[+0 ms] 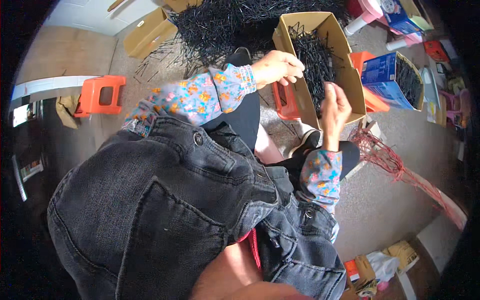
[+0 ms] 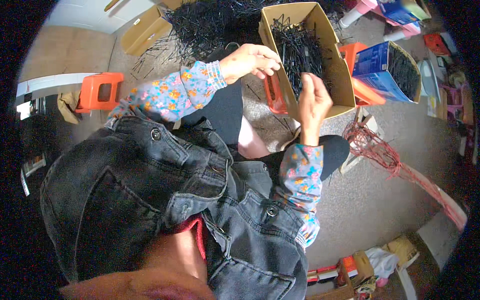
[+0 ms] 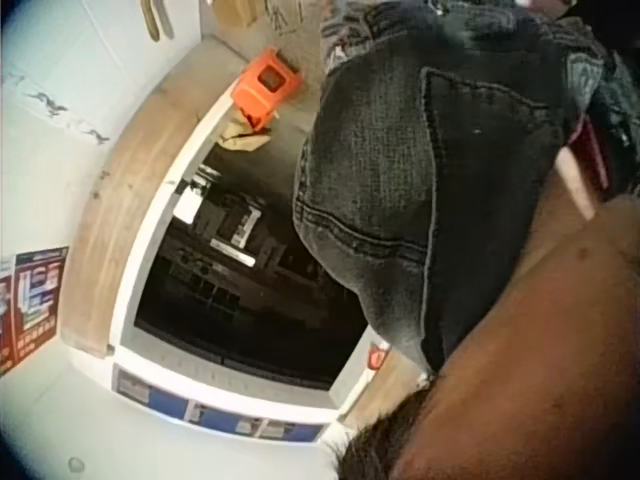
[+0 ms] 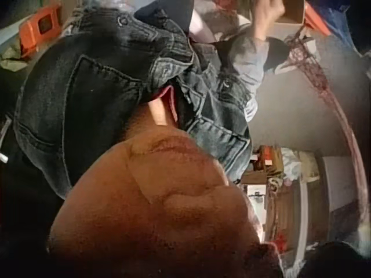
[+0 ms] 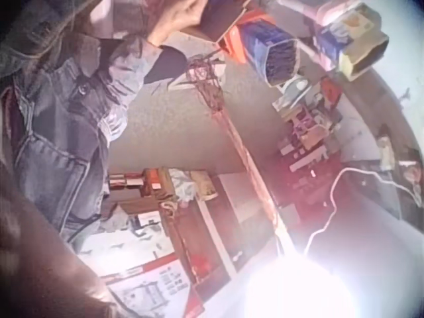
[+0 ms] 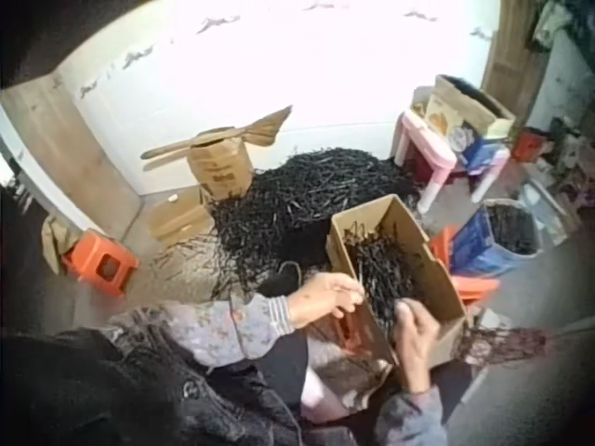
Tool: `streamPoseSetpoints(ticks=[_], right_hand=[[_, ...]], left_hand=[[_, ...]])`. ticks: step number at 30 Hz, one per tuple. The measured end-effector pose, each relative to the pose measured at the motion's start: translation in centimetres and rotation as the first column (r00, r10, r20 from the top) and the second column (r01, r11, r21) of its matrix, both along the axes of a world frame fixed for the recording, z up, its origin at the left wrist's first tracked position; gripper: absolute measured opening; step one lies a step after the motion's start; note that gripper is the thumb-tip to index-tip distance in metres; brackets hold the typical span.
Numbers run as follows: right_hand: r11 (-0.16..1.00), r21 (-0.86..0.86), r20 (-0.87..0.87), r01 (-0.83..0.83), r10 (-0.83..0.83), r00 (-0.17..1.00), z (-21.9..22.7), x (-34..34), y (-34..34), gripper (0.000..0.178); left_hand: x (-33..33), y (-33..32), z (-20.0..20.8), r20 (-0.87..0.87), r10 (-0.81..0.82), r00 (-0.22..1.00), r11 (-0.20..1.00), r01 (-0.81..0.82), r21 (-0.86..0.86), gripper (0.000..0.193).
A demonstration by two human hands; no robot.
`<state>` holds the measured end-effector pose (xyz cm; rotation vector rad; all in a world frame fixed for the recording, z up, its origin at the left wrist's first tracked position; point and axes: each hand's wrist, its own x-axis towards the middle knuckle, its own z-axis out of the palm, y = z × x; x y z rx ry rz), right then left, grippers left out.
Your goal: Sorting small black industrial components from a cardboard box into bundles and containers.
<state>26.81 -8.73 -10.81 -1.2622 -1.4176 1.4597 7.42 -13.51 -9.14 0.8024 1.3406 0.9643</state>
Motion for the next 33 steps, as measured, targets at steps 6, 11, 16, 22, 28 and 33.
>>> streamPoseSetpoints(ticks=[6,11,16,22,28,33], right_hand=[[0.976,0.008,-0.233,-0.215,0.211,0.949,1.1,-4.1,-5.4,0.02],[0.929,-0.092,-0.078,-0.359,0.353,0.932,1.9,-3.8,-5.7,0.016],[0.962,-0.027,0.174,-0.271,0.272,0.947,1.4,-2.5,-0.7,0.017],[0.777,0.277,0.842,-0.565,0.086,0.532,-4.7,-4.6,8.6,0.032],[0.85,-0.01,0.976,-0.526,0.123,0.18,-7.4,-10.9,9.8,0.039],[0.893,0.003,0.969,-0.45,0.109,0.223,-9.0,-9.6,10.1,0.034]], left_hand=[[1.3,-1.9,-0.7,0.338,-0.029,0.941,0.993,-0.01,0.114,0.03],[-1.1,-1.9,-0.9,0.575,0.186,0.797,0.959,-0.274,0.07,0.022],[-2.9,-1.7,-0.3,0.709,0.358,0.608,0.899,-0.428,-0.087,0.017],[-4.0,-1.5,-1.0,0.788,0.393,0.473,0.914,-0.299,-0.275,0.02],[-4.3,-2.1,-0.4,0.788,0.353,0.505,0.934,-0.237,-0.266,0.018],[-4.1,-2.1,-0.1,0.775,0.321,0.545,0.947,-0.171,-0.272,0.016]])
